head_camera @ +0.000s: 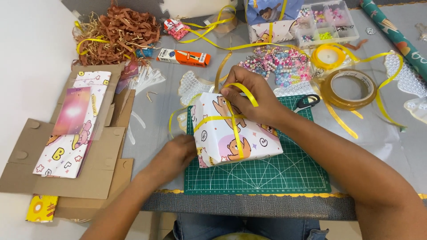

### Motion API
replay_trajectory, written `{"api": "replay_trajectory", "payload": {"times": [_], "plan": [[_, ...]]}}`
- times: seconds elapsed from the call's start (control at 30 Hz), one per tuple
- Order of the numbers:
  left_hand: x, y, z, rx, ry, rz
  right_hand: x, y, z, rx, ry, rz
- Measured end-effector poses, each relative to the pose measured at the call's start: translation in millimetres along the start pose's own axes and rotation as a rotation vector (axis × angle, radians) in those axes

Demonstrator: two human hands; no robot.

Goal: The person is wrapping a yellow ribbon around a small gift box and tying it into a decorative bow.

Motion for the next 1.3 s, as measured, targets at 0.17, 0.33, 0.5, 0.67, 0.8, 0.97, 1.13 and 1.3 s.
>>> {"api": "replay_trajectory", "payload": {"times": [0.17,0.33,0.5,0.67,0.8,0.97,1.13,1.3], "plan": [[42,-13,-45,0.173,-0.207,0.021,-2,-16,4,-0.038,-0.089,0.009],[59,-36,-67,0.085,-0.114,0.116,-1,-24,15,-0.072,-0.188,0.033],[61,-34,-76,0.035,-0.024,0.173,1,-27,31,-0.146,-0.394,0.107],[55,-46,-70,-0.171,0.109,0.173,10,-27,44,-0.433,-0.587,0.235],[49,-62,-67,-0.095,0.274,0.188,16,-26,49,-0.483,-0.592,0.199],[47,-59,-56,-0.18,0.386,0.311,21,-14,59,-0.509,-0.402,0.226],[47,-61,-49,-0.156,0.459,0.324,21,-23,66,-0.516,-0.303,0.288],[48,-55,-55,-0.032,0.499,0.344,20,-27,67,-0.518,-0.27,0.258]]}}
Point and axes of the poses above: each hand's wrist, its own x-axis towards the middle knuckle, its own z-axis out of the palm, y = z × x, the point moved 1 cm from there along x, towards the middle knuckle, and after that the axes turned 9 degrees about z, right-handed, at the moved point
